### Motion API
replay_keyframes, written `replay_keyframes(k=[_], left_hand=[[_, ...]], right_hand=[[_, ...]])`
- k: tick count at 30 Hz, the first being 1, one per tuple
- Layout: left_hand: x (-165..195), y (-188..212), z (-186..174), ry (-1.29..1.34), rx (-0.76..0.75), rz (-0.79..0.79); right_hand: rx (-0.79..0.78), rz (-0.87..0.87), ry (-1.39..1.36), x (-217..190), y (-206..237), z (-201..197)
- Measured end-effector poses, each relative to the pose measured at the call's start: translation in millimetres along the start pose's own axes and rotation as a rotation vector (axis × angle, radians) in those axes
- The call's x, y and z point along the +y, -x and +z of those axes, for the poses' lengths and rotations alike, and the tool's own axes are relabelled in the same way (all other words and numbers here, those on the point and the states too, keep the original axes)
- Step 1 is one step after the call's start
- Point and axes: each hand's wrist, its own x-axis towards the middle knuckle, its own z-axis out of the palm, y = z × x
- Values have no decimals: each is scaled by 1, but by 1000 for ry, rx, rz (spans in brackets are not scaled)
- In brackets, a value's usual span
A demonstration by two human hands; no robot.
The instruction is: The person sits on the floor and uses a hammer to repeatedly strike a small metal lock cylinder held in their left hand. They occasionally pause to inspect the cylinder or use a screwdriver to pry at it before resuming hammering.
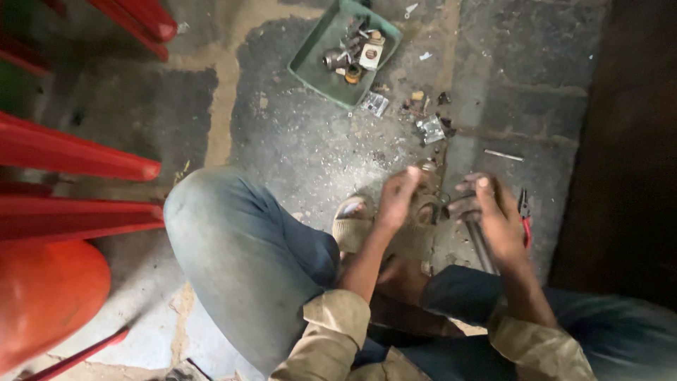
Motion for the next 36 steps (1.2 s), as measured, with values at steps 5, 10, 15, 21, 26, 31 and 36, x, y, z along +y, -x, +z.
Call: replay_keyframes(k=[5,10,15,21,26,31,36], left_hand=[[-41,-13,-19,391,135,-135],[-50,-9,-19,568,187,-56],[-34,-9,-21,568,170,-161],[-33,-15,-29,580,143,-216],[-36,-18,-33,440,154,-173],[-31,-13,-36,463,42,-298],[-25,-19,-38,128,-57,-263]], right_hand=[[114,-257,777,69,-36,-14],[68,-200,982,144,-61,-33],[-79,-29,1369,175,-61,-44],[107,82,1319,177,-58,-31],[67,116,1350,167,-66,-25],[188,272,1150,163,-70,-27],[245,102,1108,170,-77,-30]])
